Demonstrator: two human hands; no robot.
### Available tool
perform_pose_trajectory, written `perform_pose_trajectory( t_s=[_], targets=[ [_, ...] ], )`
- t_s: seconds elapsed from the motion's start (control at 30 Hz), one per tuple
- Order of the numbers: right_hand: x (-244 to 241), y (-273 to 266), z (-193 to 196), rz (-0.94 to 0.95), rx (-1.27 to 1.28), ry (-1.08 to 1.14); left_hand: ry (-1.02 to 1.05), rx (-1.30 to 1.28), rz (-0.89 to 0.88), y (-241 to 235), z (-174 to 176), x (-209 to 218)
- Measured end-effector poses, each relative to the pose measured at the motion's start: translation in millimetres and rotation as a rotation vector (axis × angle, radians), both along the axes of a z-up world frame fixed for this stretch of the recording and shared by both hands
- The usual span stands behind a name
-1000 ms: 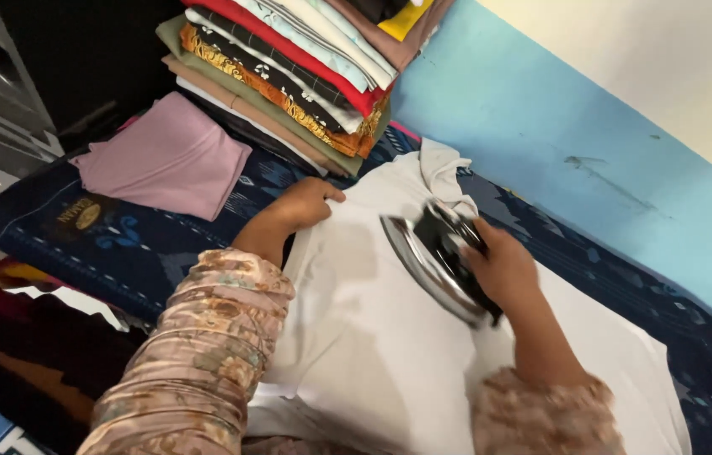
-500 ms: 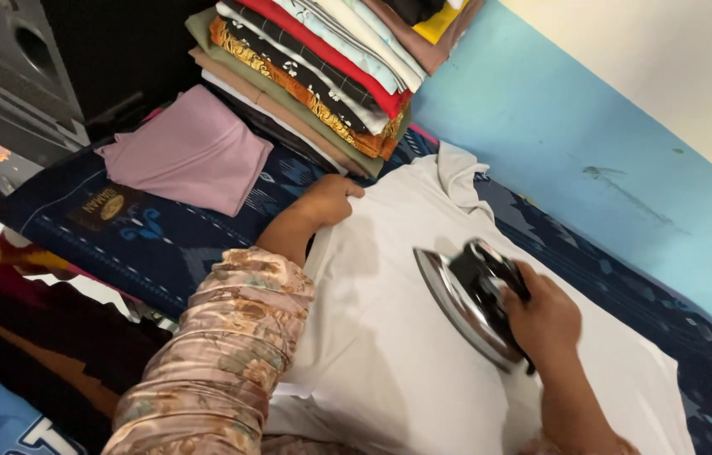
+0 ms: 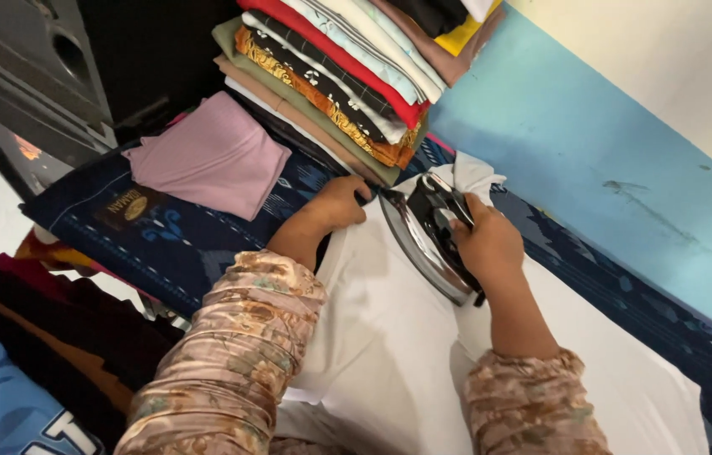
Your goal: Ironing a white t-shirt on a flat surface to remove wrinkles.
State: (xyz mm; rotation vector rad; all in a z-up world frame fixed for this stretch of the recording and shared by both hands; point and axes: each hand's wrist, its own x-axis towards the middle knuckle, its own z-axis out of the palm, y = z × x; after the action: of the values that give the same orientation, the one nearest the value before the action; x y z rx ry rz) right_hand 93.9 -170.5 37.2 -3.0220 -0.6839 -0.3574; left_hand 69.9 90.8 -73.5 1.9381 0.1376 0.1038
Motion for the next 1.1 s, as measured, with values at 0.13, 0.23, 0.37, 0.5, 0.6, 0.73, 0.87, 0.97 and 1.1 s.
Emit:
perform_pose_trajectory(
  t_s=[0.13, 0.23, 0.37, 0.5, 0.6, 0.73, 0.87, 0.97, 1.1],
  targets=[
    [-13, -37, -10, 0.067, -0.044, -0.012, 0.011, -0.039, 0.011, 4, 0, -3],
    [-19, -50, -16, 0.133, 0.074, -0.023, -0.009, 0.065, 0.009, 8, -3, 3],
    [-6, -36, -32, 0.195, 0.089, -0.208, 0.01, 0.134, 0.004, 7, 19, -15],
    [4, -24, -42, 0.255, 0.057, -0.329, -0.009, 0.202, 0.134, 9, 37, -24],
    [11, -42, -27, 0.28, 0.119, -0.095, -0.063, 0.163, 0.201, 10, 23, -7],
    [-4, -36, -19, 0.194, 0.071, -0.114, -0.111, 0.164, 0.21, 11, 20, -8],
    [2, -43, -23, 0.293, 0.137, -0.125, -0.076, 0.207, 0.155, 7, 26, -12],
    [7, -43, -18, 0.273, 0.152, -0.017, -0.022, 0.288, 0.122, 7, 23, -11],
    [0, -38, -15, 0.058, 0.022, -0.112, 0.069, 0.401, 0.056, 1, 41, -33]
  ],
)
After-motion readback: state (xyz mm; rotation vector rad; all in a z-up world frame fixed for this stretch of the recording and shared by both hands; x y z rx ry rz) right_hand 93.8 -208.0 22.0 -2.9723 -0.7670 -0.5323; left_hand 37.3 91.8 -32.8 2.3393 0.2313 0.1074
